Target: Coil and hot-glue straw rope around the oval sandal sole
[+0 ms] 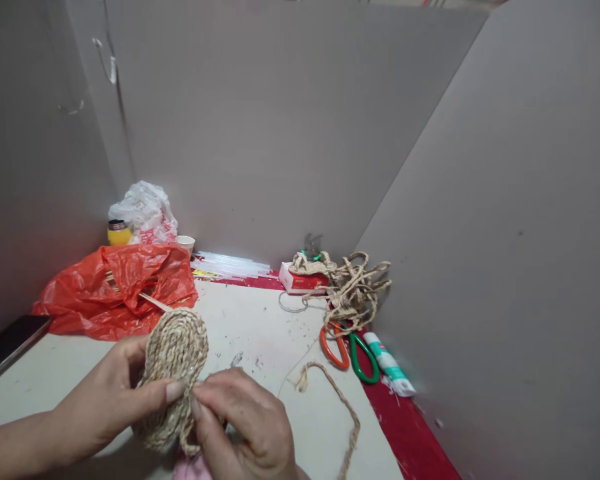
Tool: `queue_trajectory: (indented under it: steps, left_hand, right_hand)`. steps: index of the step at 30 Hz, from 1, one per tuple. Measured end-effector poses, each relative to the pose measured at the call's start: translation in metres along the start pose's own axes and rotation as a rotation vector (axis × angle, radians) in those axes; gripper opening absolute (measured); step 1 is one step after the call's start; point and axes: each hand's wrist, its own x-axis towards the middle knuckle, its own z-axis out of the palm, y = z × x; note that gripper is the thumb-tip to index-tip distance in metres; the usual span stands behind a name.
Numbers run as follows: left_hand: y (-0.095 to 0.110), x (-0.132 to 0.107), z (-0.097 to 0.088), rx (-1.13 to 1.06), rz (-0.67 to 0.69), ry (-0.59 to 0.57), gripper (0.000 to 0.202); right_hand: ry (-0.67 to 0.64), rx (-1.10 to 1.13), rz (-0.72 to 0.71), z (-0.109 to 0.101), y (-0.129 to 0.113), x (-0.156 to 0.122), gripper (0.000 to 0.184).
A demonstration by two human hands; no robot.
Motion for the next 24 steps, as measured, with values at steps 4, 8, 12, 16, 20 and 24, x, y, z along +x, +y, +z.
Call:
queue_trajectory:
  steps: [4, 8, 12, 16, 20, 24]
  left_hand:
    - [0.001, 0.004, -0.003, -0.050, 0.016, -0.007, 0.019]
    - [0.001, 0.008, -0.006, -0.126, 0.012, -0.087, 0.024]
    - [-0.001, 0.007, -0.006, -0.137, 0.018, -0.084, 0.027]
    - [-0.001, 0.006, -0.005, -0.116, 0.027, -0.078, 0.027]
    - [-0.004, 0.006, -0.003, -0.113, 0.039, -0.100, 0.025]
    - [-0.008, 0.007, -0.003, -0.129, 0.028, -0.085, 0.027]
  right_hand:
    - [0.006, -0.008, 0.025, -0.002, -0.002, 0.004, 0.039]
    - [0.158, -0.009, 0.186, -0.003, -0.001, 0.002, 0.029]
    - [0.094, -0.075, 0.165, -0.002, -0.002, 0.003, 0.024]
    - [0.068, -0.113, 0.096, -0.003, -0.003, 0.003, 0.026]
    - [0.032, -0.143, 0.039, -0.003, -0.001, -0.002, 0.032]
    - [-0.008, -0.164, 0.009, -0.001, 0.000, -0.008, 0.043]
